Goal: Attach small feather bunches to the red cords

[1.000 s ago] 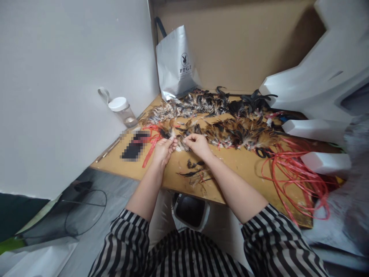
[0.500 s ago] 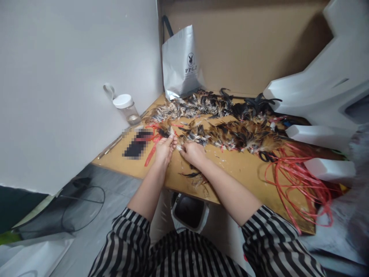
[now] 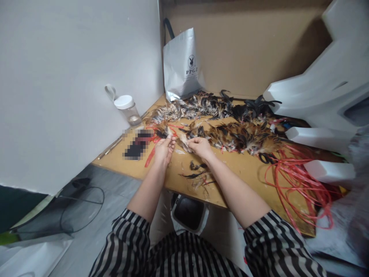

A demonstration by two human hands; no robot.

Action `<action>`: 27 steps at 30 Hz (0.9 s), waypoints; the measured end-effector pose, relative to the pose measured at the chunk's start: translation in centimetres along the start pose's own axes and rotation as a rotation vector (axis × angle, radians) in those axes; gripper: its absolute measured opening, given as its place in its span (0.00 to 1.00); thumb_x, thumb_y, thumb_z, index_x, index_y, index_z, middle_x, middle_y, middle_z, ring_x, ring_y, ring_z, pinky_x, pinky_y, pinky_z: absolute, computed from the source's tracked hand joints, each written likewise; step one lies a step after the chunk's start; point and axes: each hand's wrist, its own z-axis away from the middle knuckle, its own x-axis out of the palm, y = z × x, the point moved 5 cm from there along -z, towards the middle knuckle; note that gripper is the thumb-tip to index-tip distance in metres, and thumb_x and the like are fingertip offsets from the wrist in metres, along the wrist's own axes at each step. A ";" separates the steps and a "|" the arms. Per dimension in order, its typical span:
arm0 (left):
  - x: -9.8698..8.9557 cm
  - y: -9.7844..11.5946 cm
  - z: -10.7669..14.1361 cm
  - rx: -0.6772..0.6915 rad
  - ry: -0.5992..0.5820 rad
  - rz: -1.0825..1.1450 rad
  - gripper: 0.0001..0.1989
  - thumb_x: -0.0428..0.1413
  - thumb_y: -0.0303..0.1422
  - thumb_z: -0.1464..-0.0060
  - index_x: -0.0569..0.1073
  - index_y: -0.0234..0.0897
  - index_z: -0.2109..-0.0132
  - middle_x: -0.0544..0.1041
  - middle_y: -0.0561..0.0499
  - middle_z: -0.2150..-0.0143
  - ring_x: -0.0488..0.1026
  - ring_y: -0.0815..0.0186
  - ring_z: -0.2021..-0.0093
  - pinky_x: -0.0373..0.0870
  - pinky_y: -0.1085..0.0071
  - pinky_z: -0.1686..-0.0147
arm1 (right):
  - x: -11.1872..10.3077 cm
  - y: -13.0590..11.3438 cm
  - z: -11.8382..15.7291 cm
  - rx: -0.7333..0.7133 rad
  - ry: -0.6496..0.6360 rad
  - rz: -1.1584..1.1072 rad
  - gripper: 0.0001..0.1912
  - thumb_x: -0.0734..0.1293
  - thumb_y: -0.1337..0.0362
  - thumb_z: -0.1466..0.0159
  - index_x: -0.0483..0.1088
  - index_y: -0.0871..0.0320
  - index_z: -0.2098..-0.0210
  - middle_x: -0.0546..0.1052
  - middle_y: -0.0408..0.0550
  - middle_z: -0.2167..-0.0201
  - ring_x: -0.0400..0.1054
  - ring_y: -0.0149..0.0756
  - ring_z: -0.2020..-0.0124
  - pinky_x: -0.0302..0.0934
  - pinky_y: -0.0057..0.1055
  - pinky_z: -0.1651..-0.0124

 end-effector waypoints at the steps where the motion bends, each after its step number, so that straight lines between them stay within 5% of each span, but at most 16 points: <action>1: 0.2 -0.1 0.2 -0.024 -0.022 -0.017 0.06 0.59 0.28 0.56 0.72 0.30 0.69 0.75 0.51 0.75 0.68 0.79 0.79 0.61 0.83 0.79 | -0.1 0.1 0.0 0.045 -0.002 -0.108 0.09 0.67 0.61 0.56 0.70 0.61 0.77 0.64 0.38 0.89 0.51 0.23 0.87 0.45 0.22 0.83; 6: 1.7 -1.1 1.3 -0.179 -0.199 -0.131 0.09 0.60 0.28 0.58 0.72 0.27 0.67 0.77 0.44 0.69 0.72 0.73 0.73 0.65 0.81 0.76 | 0.1 -0.3 0.3 0.098 -0.029 -0.373 0.13 0.70 0.59 0.58 0.68 0.61 0.77 0.61 0.35 0.90 0.49 0.21 0.88 0.40 0.21 0.84; 13: 2.1 -1.6 1.7 -0.266 -0.282 -0.118 0.05 0.59 0.26 0.57 0.73 0.27 0.70 0.76 0.46 0.74 0.73 0.73 0.74 0.66 0.81 0.75 | 0.4 -0.9 0.5 -0.021 0.020 -0.316 0.12 0.70 0.60 0.58 0.69 0.61 0.77 0.68 0.38 0.85 0.53 0.21 0.85 0.46 0.22 0.82; 21: 1.9 -1.5 1.5 -0.280 -0.269 -0.030 0.01 0.57 0.23 0.55 0.73 0.29 0.72 0.75 0.48 0.73 0.71 0.76 0.74 0.67 0.83 0.74 | 0.8 -0.7 0.7 0.140 -0.305 -0.558 0.16 0.73 0.60 0.58 0.69 0.60 0.72 0.69 0.38 0.82 0.56 0.21 0.83 0.51 0.21 0.79; 27: 2.2 -1.5 1.8 -0.322 -0.331 0.000 0.02 0.56 0.22 0.54 0.74 0.29 0.71 0.75 0.48 0.74 0.69 0.77 0.77 0.67 0.84 0.76 | 1.0 -1.0 0.9 0.100 -0.308 -0.594 0.14 0.73 0.61 0.58 0.68 0.60 0.75 0.71 0.39 0.81 0.57 0.20 0.83 0.50 0.20 0.79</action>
